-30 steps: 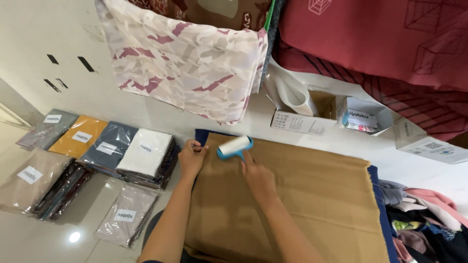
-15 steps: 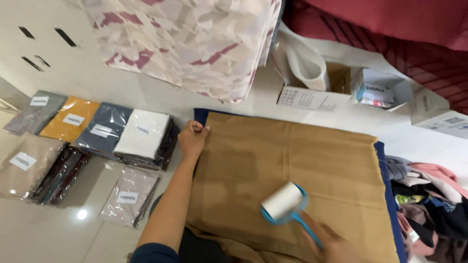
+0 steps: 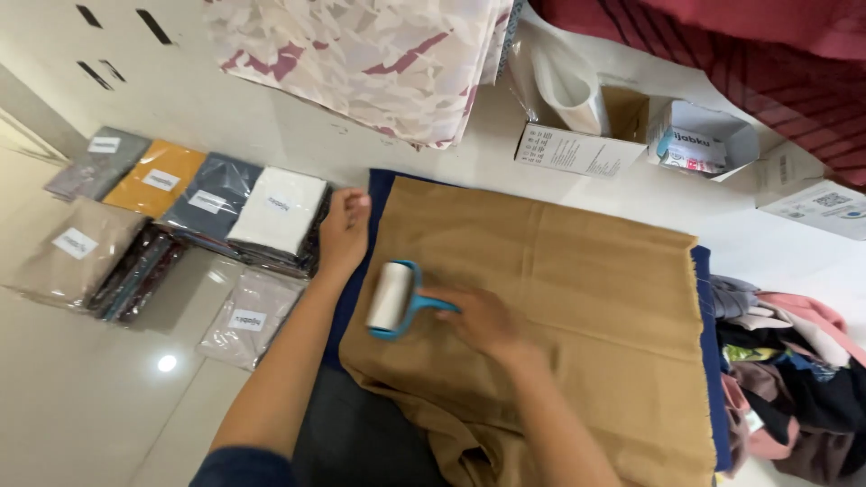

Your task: Cleaning a piece of fabric with a lint roller and then folding it neatly.

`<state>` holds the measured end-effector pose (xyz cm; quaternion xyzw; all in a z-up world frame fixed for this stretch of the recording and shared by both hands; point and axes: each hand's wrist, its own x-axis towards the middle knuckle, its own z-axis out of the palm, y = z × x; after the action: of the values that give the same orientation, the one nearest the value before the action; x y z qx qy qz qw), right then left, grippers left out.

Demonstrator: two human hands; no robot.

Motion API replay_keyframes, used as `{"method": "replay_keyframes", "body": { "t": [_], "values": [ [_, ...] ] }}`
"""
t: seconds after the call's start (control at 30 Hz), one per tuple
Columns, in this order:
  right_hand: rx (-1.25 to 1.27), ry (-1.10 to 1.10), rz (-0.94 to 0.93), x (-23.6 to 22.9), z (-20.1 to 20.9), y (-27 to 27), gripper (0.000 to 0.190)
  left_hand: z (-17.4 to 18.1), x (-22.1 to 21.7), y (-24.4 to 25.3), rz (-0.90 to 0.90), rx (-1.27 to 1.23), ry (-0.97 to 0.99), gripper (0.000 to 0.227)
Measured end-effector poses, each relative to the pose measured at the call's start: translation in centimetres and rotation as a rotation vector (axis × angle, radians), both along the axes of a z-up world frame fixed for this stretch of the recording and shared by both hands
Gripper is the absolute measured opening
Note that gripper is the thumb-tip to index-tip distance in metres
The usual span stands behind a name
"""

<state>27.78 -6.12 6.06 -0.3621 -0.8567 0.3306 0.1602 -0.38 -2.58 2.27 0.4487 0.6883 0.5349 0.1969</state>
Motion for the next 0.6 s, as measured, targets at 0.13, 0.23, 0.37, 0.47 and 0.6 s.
{"method": "replay_keyframes", "body": {
  "t": [0.13,0.23,0.37,0.47,0.6],
  "values": [
    [0.057,-0.061,0.012,-3.1,-1.8,0.2,0.042,4.0,0.6,-4.8,0.023,-0.040,-0.080,0.027],
    [0.002,-0.020,-0.051,2.0,-4.5,0.5,0.039,1.5,1.0,-5.4,-0.053,0.014,0.039,0.036],
    [-0.073,-0.086,-0.235,11.9,-1.1,-3.8,0.051,0.7,6.8,-6.2,-0.251,0.109,0.232,0.028],
    [-0.089,-0.023,-0.377,20.6,-3.0,-8.4,0.046,-3.4,8.8,-4.7,-0.603,-0.032,0.470,0.065],
    [-0.142,-0.357,-0.676,25.1,-0.8,-14.5,0.055,-6.9,8.8,-4.3,-0.369,0.000,0.873,0.061]
  ]
}}
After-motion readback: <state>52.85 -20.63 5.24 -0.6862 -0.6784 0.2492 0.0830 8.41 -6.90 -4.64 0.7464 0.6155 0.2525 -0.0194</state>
